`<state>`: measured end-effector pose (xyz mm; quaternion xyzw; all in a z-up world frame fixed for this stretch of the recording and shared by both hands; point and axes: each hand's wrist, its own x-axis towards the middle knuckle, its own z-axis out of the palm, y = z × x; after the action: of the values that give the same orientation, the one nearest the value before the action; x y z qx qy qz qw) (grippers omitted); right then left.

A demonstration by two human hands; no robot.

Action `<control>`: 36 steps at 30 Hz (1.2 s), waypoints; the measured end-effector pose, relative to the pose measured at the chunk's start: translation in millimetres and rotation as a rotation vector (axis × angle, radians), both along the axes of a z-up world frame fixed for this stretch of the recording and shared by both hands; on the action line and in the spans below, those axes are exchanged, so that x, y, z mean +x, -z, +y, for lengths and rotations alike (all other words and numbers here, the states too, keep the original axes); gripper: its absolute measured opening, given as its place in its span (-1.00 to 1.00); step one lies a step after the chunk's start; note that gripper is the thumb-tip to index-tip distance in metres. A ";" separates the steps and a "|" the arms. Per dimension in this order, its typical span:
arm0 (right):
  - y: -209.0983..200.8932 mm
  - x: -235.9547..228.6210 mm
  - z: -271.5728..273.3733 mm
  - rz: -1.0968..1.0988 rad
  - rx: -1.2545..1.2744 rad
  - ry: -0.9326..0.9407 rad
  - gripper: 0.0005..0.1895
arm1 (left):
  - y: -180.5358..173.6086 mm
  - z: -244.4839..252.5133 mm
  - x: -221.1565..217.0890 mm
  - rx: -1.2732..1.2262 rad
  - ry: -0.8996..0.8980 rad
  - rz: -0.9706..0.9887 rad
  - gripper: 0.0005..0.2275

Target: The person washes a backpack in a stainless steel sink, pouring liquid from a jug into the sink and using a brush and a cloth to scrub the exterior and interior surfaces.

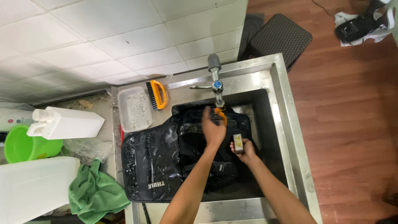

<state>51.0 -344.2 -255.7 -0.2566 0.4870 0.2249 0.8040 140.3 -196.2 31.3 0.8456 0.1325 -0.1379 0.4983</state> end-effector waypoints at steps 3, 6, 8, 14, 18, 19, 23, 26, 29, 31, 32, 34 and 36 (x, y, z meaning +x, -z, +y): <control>-6.7 0.5 -5.8 0.071 0.006 0.020 -0.50 | -81.5 7.3 10.2 -0.179 -0.374 -0.503 -0.34; 7.3 -12.5 -2.4 0.068 0.001 -0.017 -0.49 | -167.4 18.2 27.6 -0.096 -0.225 -1.128 -0.31; 20.6 -10.8 7.1 0.086 -0.019 -0.011 -0.51 | -214.0 17.9 44.8 0.536 -0.014 -1.205 -0.56; 3.6 -2.0 6.5 0.001 0.031 -0.046 -0.50 | -218.3 3.4 1.1 0.705 0.127 -0.990 -0.72; -20.5 -2.7 -3.0 -0.009 0.071 -0.006 -0.54 | -141.2 2.9 -0.4 -0.229 -0.088 -0.924 -0.61; -31.8 -2.9 -3.8 -0.016 0.107 -0.013 -0.54 | -97.5 5.3 8.9 -0.457 -0.376 -0.848 -0.65; -26.8 -6.3 -13.6 -0.088 0.102 -0.081 -0.57 | -7.7 -8.7 8.2 -0.126 -0.130 -0.074 -0.37; -30.6 -4.3 -10.9 -0.058 0.075 -0.041 -0.56 | 62.7 -21.8 13.5 -0.119 0.143 0.197 -0.43; -45.8 -9.2 -4.1 -0.059 0.076 -0.038 -0.56 | 172.8 -19.5 3.7 -0.179 0.162 0.056 -0.83; -46.3 -10.0 -5.7 -0.057 0.074 -0.048 -0.57 | 130.7 -25.2 -4.6 -0.186 0.125 0.095 -0.73; -47.7 -7.8 -4.5 -0.069 0.071 -0.058 -0.58 | 107.7 -26.9 -5.5 -0.192 0.089 0.119 -0.51; -22.2 -7.1 -5.1 -0.080 0.080 -0.067 -0.58 | 106.3 -30.2 11.2 -0.211 0.090 0.113 -0.37; -13.7 -10.0 -7.3 -0.073 0.084 -0.085 -0.59 | 128.4 -33.3 23.9 -0.237 0.080 0.122 -0.22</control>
<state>41.0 -351.6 -242.0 -0.2513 0.4360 0.2696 0.8210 164.2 -229.5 -97.1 0.7756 0.1113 -0.2234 0.5798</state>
